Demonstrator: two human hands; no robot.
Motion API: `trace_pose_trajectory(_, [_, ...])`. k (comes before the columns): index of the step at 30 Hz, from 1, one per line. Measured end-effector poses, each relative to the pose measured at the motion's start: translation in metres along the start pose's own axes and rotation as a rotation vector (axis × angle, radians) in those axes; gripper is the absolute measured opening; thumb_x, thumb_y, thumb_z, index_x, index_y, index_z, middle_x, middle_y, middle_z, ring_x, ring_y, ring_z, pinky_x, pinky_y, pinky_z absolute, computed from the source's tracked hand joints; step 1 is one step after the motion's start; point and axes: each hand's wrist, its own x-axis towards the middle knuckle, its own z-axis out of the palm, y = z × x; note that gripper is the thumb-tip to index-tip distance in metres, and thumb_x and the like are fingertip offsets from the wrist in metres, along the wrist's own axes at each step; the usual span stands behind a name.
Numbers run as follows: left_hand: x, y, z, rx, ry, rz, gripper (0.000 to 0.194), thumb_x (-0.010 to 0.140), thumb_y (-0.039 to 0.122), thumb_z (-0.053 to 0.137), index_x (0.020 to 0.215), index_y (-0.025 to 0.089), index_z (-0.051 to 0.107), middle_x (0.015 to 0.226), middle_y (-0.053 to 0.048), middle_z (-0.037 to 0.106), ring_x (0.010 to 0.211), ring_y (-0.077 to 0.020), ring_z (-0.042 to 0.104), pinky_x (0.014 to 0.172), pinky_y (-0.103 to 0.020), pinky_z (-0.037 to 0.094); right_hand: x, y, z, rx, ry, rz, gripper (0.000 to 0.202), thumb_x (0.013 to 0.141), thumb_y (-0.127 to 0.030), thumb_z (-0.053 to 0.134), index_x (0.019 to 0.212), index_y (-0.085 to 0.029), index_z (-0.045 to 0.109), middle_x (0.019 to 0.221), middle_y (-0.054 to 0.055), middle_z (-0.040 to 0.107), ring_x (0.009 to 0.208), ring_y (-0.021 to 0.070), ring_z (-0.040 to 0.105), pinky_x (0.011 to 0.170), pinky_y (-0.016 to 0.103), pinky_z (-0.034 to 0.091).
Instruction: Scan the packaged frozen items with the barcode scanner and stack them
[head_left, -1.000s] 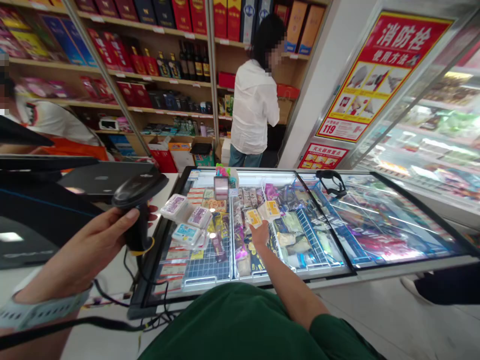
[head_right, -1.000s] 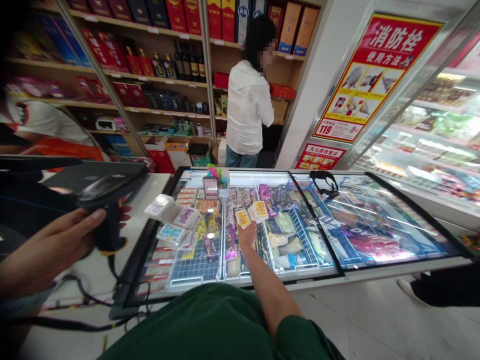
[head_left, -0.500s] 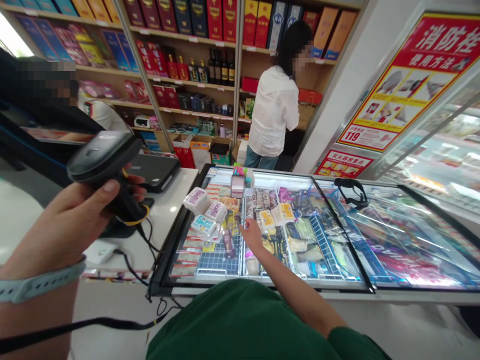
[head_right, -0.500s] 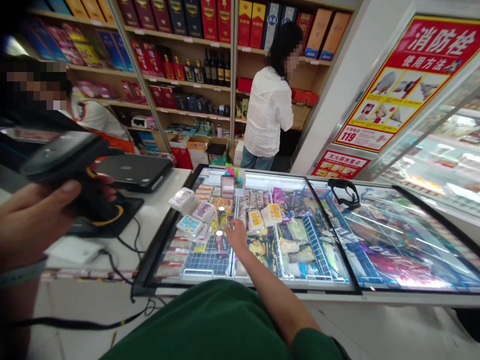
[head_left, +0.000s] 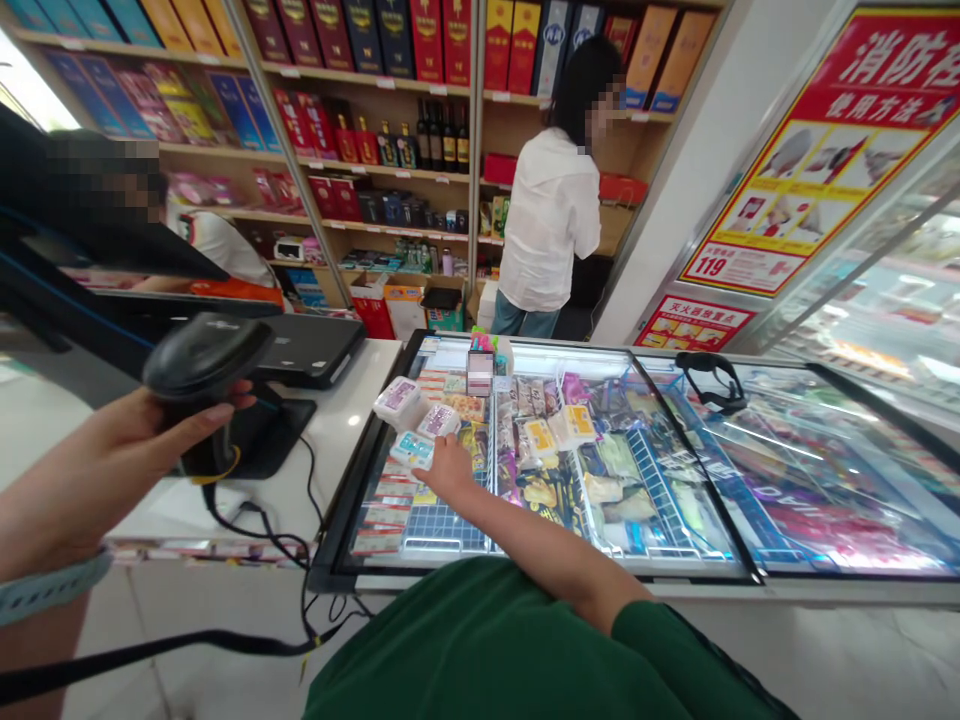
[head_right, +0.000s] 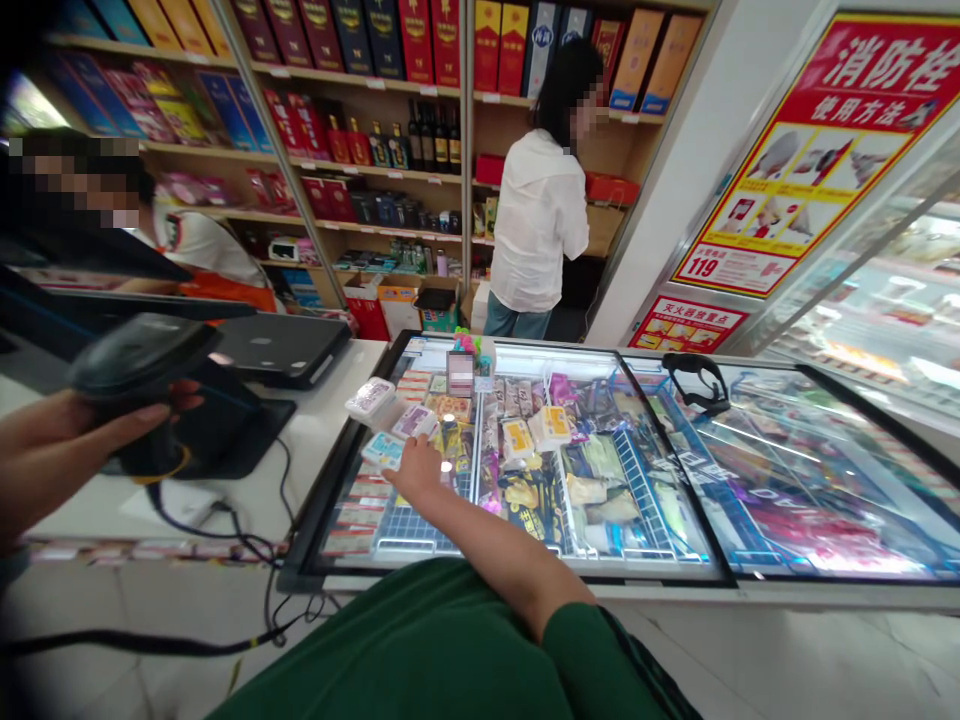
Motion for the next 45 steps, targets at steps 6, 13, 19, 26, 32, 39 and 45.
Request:
trace_pose_trajectory(6, [-0.022, 0.009, 0.044, 0.206, -0.135, 0.081, 0.063, 0.076, 0.063, 0.058, 0.117, 0.015, 0.061, 0.106, -0.009, 0.074, 0.099, -0.0329, 0.065, 0.096, -0.049, 0.051, -0.001, 0.001, 0.003, -0.024, 0.045, -0.023, 0.058, 0.076, -0.051, 0.076, 0.116, -0.013, 0.06, 0.116, 0.016, 0.061, 0.104, 0.03, 0.062, 0.09, 0.043, 0.05])
trace_pose_trajectory(13, [-0.052, 0.002, 0.142, 0.005, -0.484, 0.177, 0.053, 0.084, 0.05, 0.055, 0.121, 0.012, 0.058, 0.117, -0.015, 0.073, 0.106, -0.0325, 0.068, 0.094, -0.042, 0.053, -0.011, 0.025, -0.01, -0.021, 0.171, -0.07, 0.06, 0.077, -0.052, 0.075, 0.123, -0.018, 0.057, 0.12, 0.012, 0.059, 0.109, 0.0289, 0.058, 0.096, 0.043, 0.047])
trace_pose_trajectory(19, [-0.067, 0.005, 0.177, -0.11, -0.585, 0.198, 0.051, 0.082, 0.046, 0.06, 0.124, 0.017, 0.06, 0.122, -0.012, 0.072, 0.117, -0.0323, 0.065, 0.103, -0.042, 0.049, -0.039, 0.075, -0.031, 0.002, 0.433, -0.073, 0.061, 0.078, -0.048, 0.076, 0.125, -0.015, 0.055, 0.123, 0.013, 0.06, 0.113, 0.0286, 0.056, 0.098, 0.043, 0.046])
trace_pose_trajectory(26, [-0.079, 0.013, 0.195, -0.126, -0.691, 0.137, 0.053, 0.08, 0.046, 0.061, 0.121, 0.013, 0.061, 0.117, -0.015, 0.073, 0.107, -0.0323, 0.068, 0.096, -0.042, 0.051, -0.069, 0.122, -0.05, -0.032, 0.677, -0.026, 0.06, 0.083, -0.049, 0.07, 0.127, -0.011, 0.056, 0.127, 0.018, 0.059, 0.12, 0.0314, 0.053, 0.102, 0.046, 0.043])
trace_pose_trajectory(32, [-0.088, 0.028, 0.207, -0.109, -0.764, 0.161, 0.049, 0.079, 0.043, 0.06, 0.117, 0.013, 0.061, 0.114, -0.015, 0.073, 0.103, -0.0322, 0.068, 0.092, -0.041, 0.051, -0.078, 0.132, -0.052, -0.067, 0.773, -0.054, 0.06, 0.091, -0.057, 0.058, 0.128, -0.011, 0.056, 0.128, 0.019, 0.06, 0.121, 0.0309, 0.054, 0.101, 0.046, 0.043])
trace_pose_trajectory(39, [-0.092, 0.032, 0.213, -0.073, -0.765, 0.169, 0.045, 0.079, 0.043, 0.061, 0.114, 0.015, 0.061, 0.11, -0.013, 0.074, 0.1, -0.0315, 0.068, 0.089, -0.041, 0.051, -0.08, 0.134, -0.053, -0.059, 0.807, -0.084, 0.06, 0.093, -0.06, 0.052, 0.128, -0.011, 0.057, 0.127, 0.019, 0.06, 0.122, 0.0293, 0.054, 0.103, 0.044, 0.042])
trace_pose_trajectory(45, [-0.091, 0.038, 0.215, -0.07, -0.779, 0.176, 0.043, 0.079, 0.042, 0.061, 0.113, 0.016, 0.062, 0.107, -0.011, 0.075, 0.097, -0.031, 0.068, 0.086, -0.04, 0.052, -0.081, 0.134, -0.055, -0.053, 0.745, -0.053, 0.058, 0.094, -0.057, 0.052, 0.13, -0.011, 0.056, 0.129, 0.02, 0.059, 0.125, 0.0296, 0.052, 0.105, 0.045, 0.04])
